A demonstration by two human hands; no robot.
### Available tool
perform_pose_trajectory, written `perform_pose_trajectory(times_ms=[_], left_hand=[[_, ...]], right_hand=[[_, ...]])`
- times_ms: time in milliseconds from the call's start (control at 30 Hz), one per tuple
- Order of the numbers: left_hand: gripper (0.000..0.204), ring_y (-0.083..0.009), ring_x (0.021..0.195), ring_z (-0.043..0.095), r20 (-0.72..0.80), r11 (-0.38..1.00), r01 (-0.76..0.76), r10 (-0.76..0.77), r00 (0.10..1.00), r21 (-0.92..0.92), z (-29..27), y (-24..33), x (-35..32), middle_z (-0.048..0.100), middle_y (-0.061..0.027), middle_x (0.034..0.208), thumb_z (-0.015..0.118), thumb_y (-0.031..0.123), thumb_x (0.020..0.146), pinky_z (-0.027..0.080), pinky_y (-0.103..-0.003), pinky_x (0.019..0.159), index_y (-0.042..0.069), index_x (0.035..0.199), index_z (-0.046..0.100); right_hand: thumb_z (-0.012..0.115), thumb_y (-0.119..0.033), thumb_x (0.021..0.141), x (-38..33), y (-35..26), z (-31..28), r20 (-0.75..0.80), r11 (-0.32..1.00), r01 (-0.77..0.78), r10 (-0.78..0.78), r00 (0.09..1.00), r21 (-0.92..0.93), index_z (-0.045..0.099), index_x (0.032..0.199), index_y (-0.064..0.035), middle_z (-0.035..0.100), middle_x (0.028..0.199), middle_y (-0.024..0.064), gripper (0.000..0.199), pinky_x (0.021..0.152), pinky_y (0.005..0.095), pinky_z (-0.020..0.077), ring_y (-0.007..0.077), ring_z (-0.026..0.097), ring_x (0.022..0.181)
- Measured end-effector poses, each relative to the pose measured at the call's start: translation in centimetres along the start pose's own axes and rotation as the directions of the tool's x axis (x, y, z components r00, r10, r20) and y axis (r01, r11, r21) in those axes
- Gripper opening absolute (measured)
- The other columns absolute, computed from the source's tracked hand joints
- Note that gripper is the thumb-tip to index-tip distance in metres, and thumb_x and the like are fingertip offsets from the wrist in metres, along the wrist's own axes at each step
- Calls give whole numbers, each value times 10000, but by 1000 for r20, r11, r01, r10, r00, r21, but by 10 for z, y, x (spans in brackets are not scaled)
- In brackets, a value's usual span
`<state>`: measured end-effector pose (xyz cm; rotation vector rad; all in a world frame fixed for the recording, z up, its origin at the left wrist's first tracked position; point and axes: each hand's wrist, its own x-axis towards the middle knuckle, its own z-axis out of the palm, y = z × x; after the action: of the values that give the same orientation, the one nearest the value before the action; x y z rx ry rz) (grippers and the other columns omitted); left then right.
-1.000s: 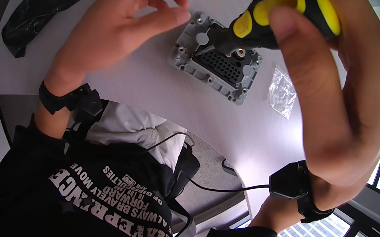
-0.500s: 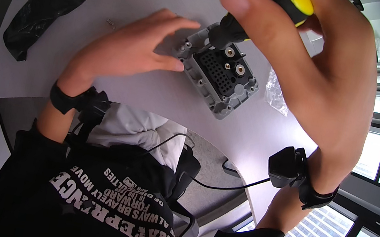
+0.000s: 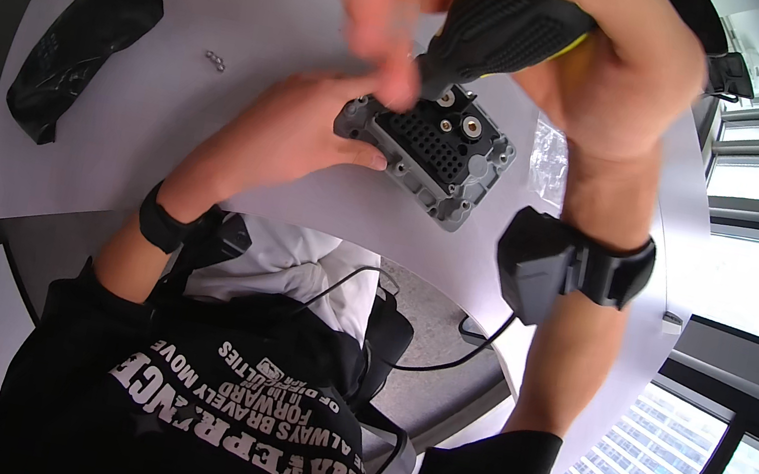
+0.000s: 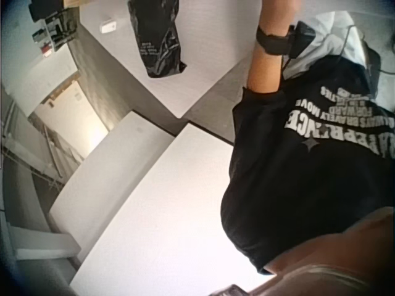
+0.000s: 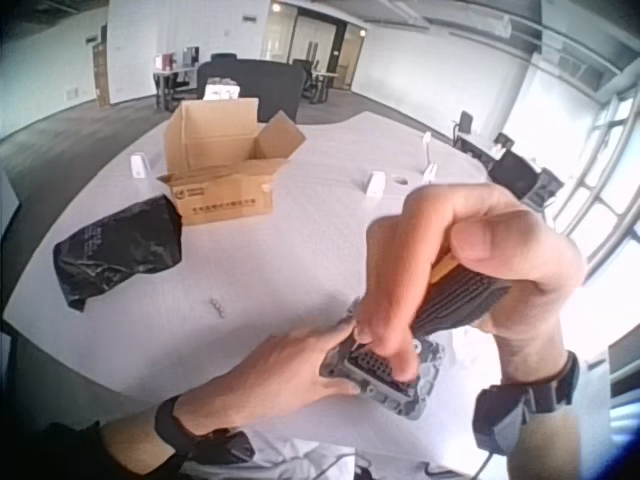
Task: The person uses a screwdriver to tighten screws on a metal casing, places a circular component onto the casing, and picks up small metal screws from the table to insert them into the assembly.
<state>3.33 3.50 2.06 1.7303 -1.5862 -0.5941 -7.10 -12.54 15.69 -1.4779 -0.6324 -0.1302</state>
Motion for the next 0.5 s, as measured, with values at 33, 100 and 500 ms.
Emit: perform_pose_trajectory(times_ms=[33,100,500], left_hand=[[804,-400,1105,656,-31,998,29,-27,999,51,4,7,-2,696,-240,1128,845,319,804,512,-438,958,-12,1454,506],[806,-387,1007,679,-75,994,60,-54,996,88,7,12,-8,690,-235,1010,843,353,802,536,-446,872,-13,1441,517],[1047,-353,1347,471,61,969,-112,101,993,219,-29,-12,10,370,-179,1538,884,306,733,447,-451,1077,121,1582,301]], right_hand=[[347,-150,939,-13,7,-12,3,993,89,-89,996,80,613,848,85,649,779,253,367,657,371,583,264,602,547],[348,-121,948,-16,9,-22,66,974,72,-88,994,217,589,839,69,628,736,226,325,613,332,566,243,564,542],[368,-15,994,0,-10,9,-12,968,72,-72,997,242,536,911,36,568,645,159,194,523,296,449,200,498,530]])
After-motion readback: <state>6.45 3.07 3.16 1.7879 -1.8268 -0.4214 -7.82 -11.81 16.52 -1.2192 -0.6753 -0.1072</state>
